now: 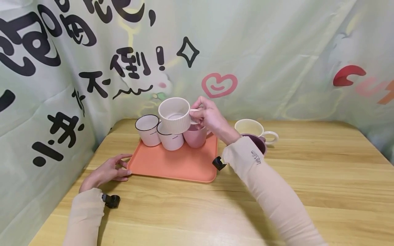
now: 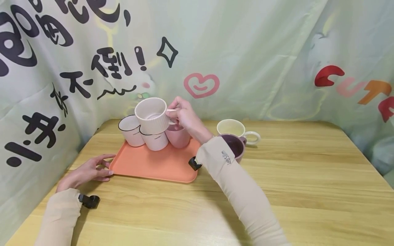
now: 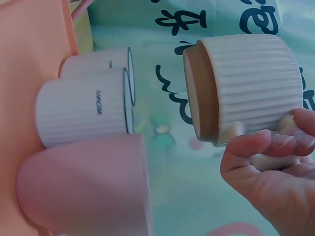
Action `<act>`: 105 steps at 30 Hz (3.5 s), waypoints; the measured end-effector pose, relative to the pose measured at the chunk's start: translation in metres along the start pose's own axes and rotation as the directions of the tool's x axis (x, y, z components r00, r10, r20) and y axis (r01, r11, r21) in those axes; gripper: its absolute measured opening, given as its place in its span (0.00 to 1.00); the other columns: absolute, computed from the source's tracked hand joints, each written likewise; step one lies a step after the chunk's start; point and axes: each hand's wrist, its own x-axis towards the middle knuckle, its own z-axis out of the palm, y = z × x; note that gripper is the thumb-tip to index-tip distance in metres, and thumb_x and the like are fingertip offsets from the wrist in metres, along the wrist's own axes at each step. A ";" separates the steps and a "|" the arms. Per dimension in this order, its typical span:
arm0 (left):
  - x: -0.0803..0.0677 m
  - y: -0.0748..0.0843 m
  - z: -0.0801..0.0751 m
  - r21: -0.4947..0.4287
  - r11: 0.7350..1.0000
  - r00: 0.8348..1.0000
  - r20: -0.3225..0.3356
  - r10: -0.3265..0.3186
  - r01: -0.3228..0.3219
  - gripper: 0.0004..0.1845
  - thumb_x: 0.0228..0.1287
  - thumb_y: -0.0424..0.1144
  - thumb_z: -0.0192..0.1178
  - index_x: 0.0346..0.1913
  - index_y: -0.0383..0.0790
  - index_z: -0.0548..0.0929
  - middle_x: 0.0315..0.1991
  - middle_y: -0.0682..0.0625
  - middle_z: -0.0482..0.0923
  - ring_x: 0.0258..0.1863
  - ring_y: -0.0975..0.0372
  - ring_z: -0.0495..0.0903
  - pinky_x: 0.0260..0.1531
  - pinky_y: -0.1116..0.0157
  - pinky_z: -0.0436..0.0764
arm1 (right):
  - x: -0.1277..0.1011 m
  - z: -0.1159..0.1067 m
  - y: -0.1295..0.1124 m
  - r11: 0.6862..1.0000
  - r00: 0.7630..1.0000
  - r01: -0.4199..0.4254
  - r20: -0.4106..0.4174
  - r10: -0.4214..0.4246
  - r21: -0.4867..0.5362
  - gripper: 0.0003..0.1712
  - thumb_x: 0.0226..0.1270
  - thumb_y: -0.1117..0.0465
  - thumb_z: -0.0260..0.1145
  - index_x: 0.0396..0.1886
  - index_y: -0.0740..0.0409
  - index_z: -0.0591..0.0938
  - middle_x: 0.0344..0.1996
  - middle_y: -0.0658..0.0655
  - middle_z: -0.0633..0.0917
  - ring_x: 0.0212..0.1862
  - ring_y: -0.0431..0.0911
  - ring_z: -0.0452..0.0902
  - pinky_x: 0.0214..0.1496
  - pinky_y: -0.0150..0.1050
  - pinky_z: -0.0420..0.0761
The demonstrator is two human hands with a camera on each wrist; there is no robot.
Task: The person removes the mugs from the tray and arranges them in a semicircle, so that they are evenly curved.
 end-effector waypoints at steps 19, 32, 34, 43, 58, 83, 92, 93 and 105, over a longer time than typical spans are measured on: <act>0.000 -0.001 0.000 0.002 1.000 1.000 -0.001 0.001 -0.001 0.39 0.69 0.24 0.62 0.76 0.23 0.52 0.48 0.34 0.69 0.38 0.57 0.84 0.38 0.60 0.89 | -0.007 -0.042 -0.020 0.999 0.994 0.020 -0.110 -0.014 0.047 0.13 0.70 0.79 0.51 0.30 0.59 0.68 0.15 0.52 0.67 0.20 0.45 0.60 0.20 0.34 0.67; -0.001 0.000 0.000 0.008 1.000 1.000 -0.009 0.023 -0.023 0.39 0.68 0.24 0.62 0.76 0.23 0.53 0.47 0.34 0.69 0.38 0.55 0.84 0.39 0.59 0.89 | -0.019 -0.073 -0.027 0.999 0.987 0.016 -0.162 -0.011 0.029 0.12 0.73 0.76 0.52 0.31 0.58 0.68 0.19 0.52 0.69 0.22 0.46 0.59 0.24 0.37 0.66; -0.001 0.000 -0.001 0.005 1.000 1.000 -0.008 0.028 -0.028 0.39 0.68 0.23 0.62 0.76 0.23 0.53 0.47 0.34 0.69 0.38 0.55 0.84 0.39 0.59 0.89 | -0.022 -0.078 -0.027 1.000 0.985 0.016 -0.174 -0.012 0.025 0.11 0.73 0.75 0.52 0.31 0.58 0.68 0.19 0.53 0.69 0.22 0.46 0.59 0.24 0.37 0.66; -0.001 0.000 0.001 -0.007 1.000 1.000 -0.010 0.022 -0.022 0.39 0.68 0.23 0.62 0.76 0.23 0.53 0.47 0.34 0.69 0.38 0.55 0.84 0.39 0.59 0.89 | -0.031 -0.098 -0.027 0.998 0.980 0.025 -0.197 -0.013 0.054 0.11 0.73 0.77 0.51 0.33 0.59 0.68 0.18 0.52 0.70 0.22 0.45 0.60 0.25 0.37 0.65; -0.002 0.000 0.000 -0.003 0.999 0.999 -0.003 0.032 -0.032 0.39 0.68 0.24 0.62 0.76 0.22 0.53 0.47 0.34 0.69 0.37 0.56 0.84 0.38 0.60 0.89 | -0.043 -0.134 -0.022 0.985 0.967 0.073 -0.254 -0.030 0.159 0.14 0.73 0.80 0.50 0.32 0.59 0.72 0.17 0.54 0.72 0.21 0.45 0.61 0.23 0.36 0.65; -0.002 0.000 0.000 0.001 1.000 1.000 -0.012 0.024 -0.024 0.39 0.68 0.23 0.62 0.75 0.22 0.53 0.47 0.34 0.69 0.36 0.56 0.83 0.37 0.60 0.89 | -0.074 -0.189 -0.005 0.980 0.952 0.098 -0.303 -0.041 0.173 0.10 0.74 0.78 0.52 0.35 0.62 0.72 0.21 0.56 0.72 0.24 0.46 0.64 0.26 0.35 0.69; -0.001 0.001 0.001 0.003 1.000 1.000 -0.017 0.014 -0.014 0.39 0.68 0.23 0.62 0.75 0.22 0.53 0.47 0.34 0.69 0.37 0.57 0.84 0.37 0.60 0.89 | -0.084 -0.205 0.004 0.967 0.937 0.126 -0.347 -0.043 0.220 0.12 0.73 0.80 0.53 0.33 0.62 0.73 0.18 0.56 0.71 0.22 0.46 0.65 0.24 0.35 0.70; -0.001 0.001 0.001 0.001 1.000 1.000 -0.017 0.013 -0.013 0.39 0.68 0.23 0.62 0.75 0.22 0.53 0.47 0.34 0.68 0.37 0.57 0.84 0.37 0.60 0.89 | -0.085 -0.206 0.005 0.965 0.935 0.130 -0.352 -0.043 0.229 0.12 0.73 0.81 0.53 0.33 0.63 0.73 0.18 0.56 0.71 0.22 0.46 0.65 0.24 0.35 0.70; -0.001 -0.001 0.000 -0.019 0.999 0.999 -0.007 0.031 -0.031 0.39 0.67 0.22 0.62 0.75 0.22 0.53 0.46 0.35 0.69 0.35 0.57 0.84 0.37 0.60 0.89 | -0.098 -0.222 0.015 0.957 0.912 0.133 -0.409 -0.017 0.257 0.11 0.72 0.80 0.55 0.34 0.62 0.73 0.18 0.57 0.73 0.22 0.46 0.67 0.23 0.35 0.74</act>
